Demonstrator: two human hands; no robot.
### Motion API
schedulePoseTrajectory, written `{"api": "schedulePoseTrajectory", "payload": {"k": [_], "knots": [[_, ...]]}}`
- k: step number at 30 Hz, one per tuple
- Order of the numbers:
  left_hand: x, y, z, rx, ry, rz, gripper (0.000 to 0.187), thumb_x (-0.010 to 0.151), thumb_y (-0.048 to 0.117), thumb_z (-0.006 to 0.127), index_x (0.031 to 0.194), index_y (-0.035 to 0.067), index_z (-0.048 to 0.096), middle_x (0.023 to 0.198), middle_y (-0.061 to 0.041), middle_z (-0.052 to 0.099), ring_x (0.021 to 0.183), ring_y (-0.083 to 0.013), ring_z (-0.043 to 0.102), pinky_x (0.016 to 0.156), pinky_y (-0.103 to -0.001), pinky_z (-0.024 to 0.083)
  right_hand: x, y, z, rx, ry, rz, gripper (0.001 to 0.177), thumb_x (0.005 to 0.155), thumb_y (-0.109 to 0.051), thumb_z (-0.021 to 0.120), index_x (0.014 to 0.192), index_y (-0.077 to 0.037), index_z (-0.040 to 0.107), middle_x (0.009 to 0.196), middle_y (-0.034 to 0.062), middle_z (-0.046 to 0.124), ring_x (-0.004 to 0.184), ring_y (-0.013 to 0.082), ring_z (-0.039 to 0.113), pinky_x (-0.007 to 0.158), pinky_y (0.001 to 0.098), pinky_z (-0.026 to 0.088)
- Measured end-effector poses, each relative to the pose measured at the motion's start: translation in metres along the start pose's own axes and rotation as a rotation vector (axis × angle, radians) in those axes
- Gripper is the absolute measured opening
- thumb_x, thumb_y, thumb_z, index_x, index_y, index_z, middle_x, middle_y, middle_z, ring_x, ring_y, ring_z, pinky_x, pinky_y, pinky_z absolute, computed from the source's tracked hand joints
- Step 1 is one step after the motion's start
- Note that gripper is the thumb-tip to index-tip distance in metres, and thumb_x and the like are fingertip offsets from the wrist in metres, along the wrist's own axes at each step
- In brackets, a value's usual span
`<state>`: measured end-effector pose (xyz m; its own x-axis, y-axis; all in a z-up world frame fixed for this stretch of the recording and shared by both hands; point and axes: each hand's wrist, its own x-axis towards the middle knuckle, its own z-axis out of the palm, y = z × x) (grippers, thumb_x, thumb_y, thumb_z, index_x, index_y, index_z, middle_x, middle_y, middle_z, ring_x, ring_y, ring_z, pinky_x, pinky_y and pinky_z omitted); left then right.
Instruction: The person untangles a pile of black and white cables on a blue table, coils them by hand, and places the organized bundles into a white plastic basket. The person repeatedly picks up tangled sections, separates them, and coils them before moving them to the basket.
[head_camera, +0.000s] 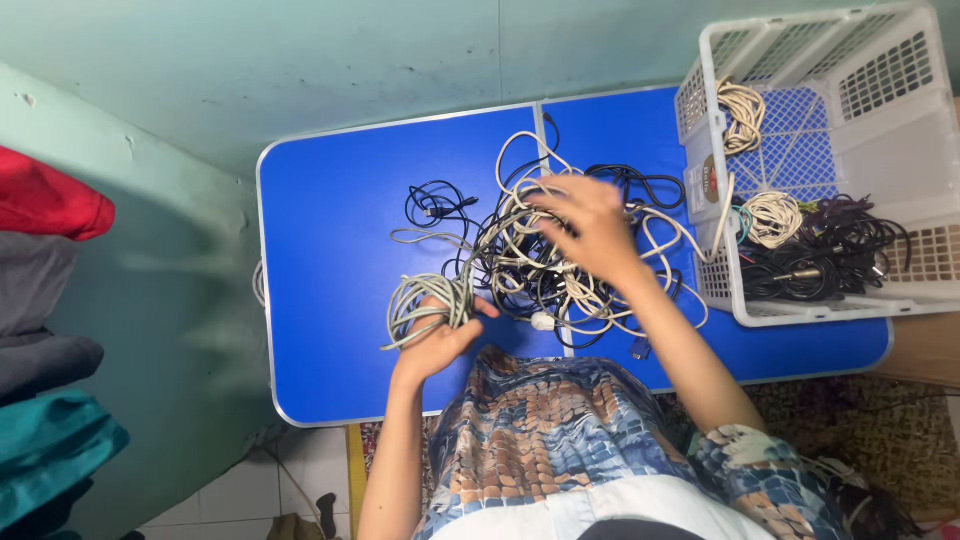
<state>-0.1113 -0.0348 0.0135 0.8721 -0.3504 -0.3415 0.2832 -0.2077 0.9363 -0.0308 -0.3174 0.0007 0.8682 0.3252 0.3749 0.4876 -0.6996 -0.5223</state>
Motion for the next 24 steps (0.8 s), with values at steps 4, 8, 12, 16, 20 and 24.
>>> {"api": "schedulePoseTrajectory", "payload": {"k": [4,8,12,16,20,24], "knots": [[-0.003,-0.007,0.002,-0.035,-0.014,0.012,0.022,0.079,0.006,0.060,0.094,0.003,0.076,0.057,0.001,0.057,0.048,-0.0067,0.050,0.043,-0.025,0.038,0.029,-0.028,0.040,-0.151,-0.456,-0.134,0.032,0.092,-0.034,0.071,0.122,-0.025,0.074,0.122,0.0007,0.069,0.119,0.0231,0.058,0.100,0.0462,0.040],[-0.007,-0.030,-0.004,-0.409,-0.032,0.006,0.024,0.086,0.008,0.056,0.101,-0.004,0.071,0.059,-0.001,0.056,0.051,-0.0105,0.052,0.048,-0.026,0.042,0.033,-0.001,0.060,-0.019,-0.423,-0.079,0.016,0.091,-0.027,0.072,0.104,-0.023,0.081,0.103,-0.0013,0.073,0.107,0.0209,0.065,0.092,0.0388,0.047],[-0.016,-0.040,-0.012,-0.694,0.043,0.144,0.025,0.081,0.004,0.055,0.098,-0.010,0.068,0.055,-0.004,0.051,0.049,-0.0132,0.048,0.045,-0.027,0.041,0.047,0.032,0.036,0.272,-0.127,-0.091,0.011,0.088,-0.010,0.070,0.093,-0.010,0.079,0.095,0.0058,0.076,0.090,0.0237,0.073,0.082,0.0342,0.056],[-0.015,-0.028,-0.007,-0.727,0.013,0.199,0.027,0.081,0.006,0.055,0.098,-0.010,0.069,0.056,-0.004,0.051,0.052,-0.0145,0.051,0.049,-0.027,0.043,0.056,0.029,-0.014,0.201,-0.006,-0.085,0.007,0.092,-0.003,0.071,0.095,-0.003,0.076,0.093,0.0118,0.076,0.086,0.0281,0.074,0.077,0.0342,0.056],[0.004,-0.022,-0.003,-0.514,0.004,0.084,0.025,0.084,0.008,0.059,0.102,-0.006,0.068,0.062,-0.006,0.055,0.053,-0.0159,0.051,0.049,-0.029,0.043,0.048,0.033,-0.019,0.179,0.252,0.137,0.008,0.095,-0.003,0.069,0.096,-0.001,0.076,0.094,0.0112,0.077,0.087,0.0244,0.074,0.077,0.0344,0.057],[0.018,-0.063,-0.019,0.180,0.368,0.288,0.020,0.085,0.019,0.066,0.094,0.001,0.071,0.066,-0.003,0.058,0.058,-0.0132,0.055,0.054,-0.027,0.043,0.026,0.088,-0.025,0.535,0.523,0.306,0.010,0.105,-0.009,0.062,0.104,-0.002,0.068,0.096,0.0057,0.071,0.086,0.0171,0.072,0.068,0.0276,0.061]]}}
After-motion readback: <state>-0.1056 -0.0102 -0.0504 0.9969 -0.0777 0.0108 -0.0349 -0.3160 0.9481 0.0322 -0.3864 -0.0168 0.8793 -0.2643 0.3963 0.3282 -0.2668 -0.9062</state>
